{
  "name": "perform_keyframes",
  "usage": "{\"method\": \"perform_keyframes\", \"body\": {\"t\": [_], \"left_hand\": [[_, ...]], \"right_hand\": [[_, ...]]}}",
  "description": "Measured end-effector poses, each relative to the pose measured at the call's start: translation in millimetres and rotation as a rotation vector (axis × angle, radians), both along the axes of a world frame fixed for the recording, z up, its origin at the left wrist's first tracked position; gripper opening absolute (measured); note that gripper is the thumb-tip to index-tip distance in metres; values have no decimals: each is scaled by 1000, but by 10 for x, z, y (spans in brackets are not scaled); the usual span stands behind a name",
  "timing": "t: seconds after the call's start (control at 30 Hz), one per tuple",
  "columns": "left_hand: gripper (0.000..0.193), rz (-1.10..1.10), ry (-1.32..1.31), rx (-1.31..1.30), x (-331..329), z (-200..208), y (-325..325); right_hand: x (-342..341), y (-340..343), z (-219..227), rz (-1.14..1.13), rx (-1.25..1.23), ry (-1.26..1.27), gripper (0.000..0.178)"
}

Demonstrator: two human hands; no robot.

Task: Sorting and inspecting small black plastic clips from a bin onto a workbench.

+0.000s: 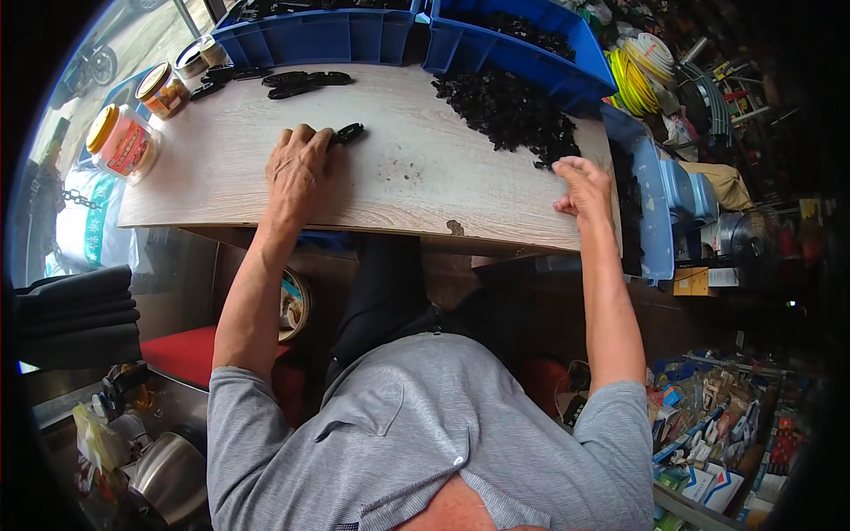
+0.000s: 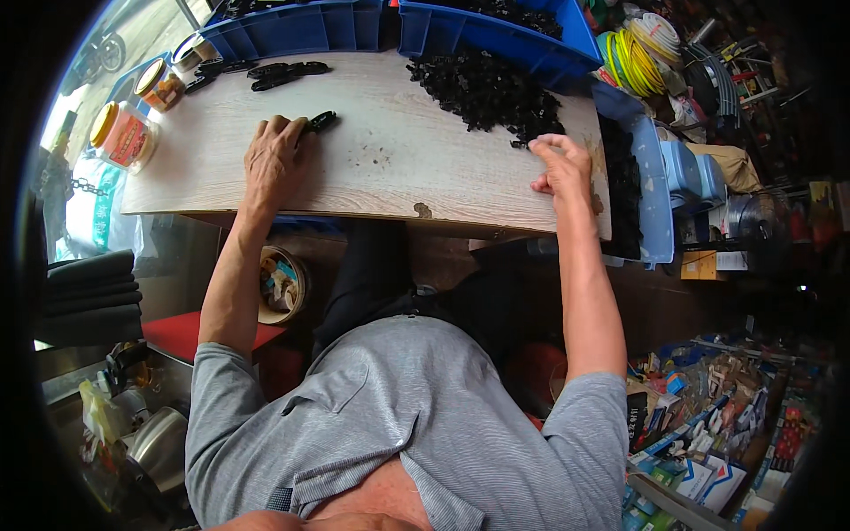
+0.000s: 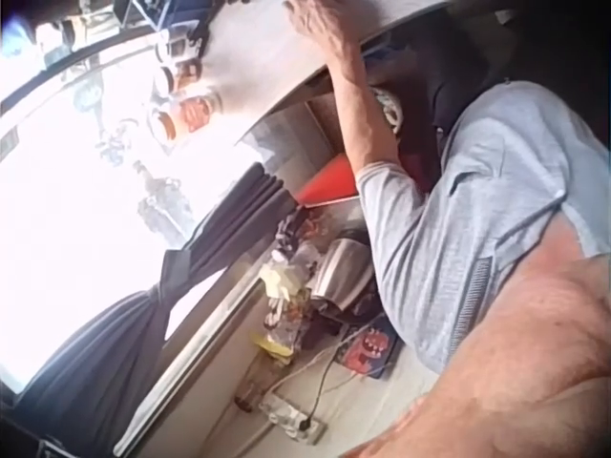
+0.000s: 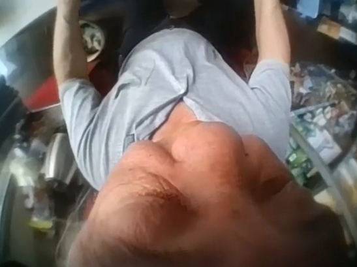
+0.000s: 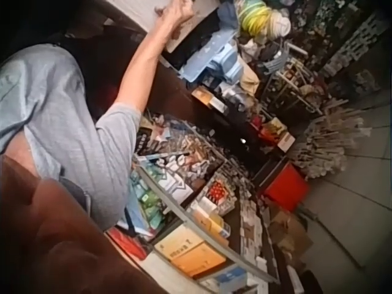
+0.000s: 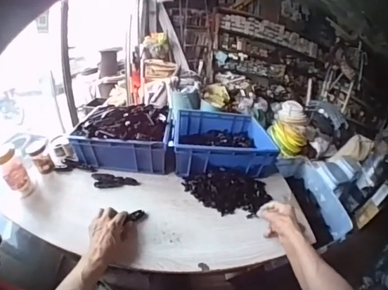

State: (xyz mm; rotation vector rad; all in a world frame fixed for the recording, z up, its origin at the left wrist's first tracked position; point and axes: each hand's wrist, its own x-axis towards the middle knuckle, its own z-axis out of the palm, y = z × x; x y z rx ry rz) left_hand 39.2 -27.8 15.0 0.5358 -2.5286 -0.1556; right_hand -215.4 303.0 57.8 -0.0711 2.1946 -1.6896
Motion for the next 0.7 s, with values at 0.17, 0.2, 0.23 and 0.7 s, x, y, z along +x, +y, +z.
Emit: {"method": "perform_keyframes", "body": {"t": [0.17, 0.2, 0.23, 0.7], "left_hand": [[22, -3, 76, -17, -6, -60, -12], [24, 3, 52, -3, -2, -52, -9], [26, 9, 27, 11, 3, -43, -5], [31, -279, 439, 1103, -211, -59, 1264]], "right_hand": [[30, -150, -35, 54, 248, 139, 23], [35, -161, -33, 79, 294, 182, 21], [28, -168, -45, 78, 295, 182, 21], [170, -193, -7, 188, 294, 146, 15]]}}
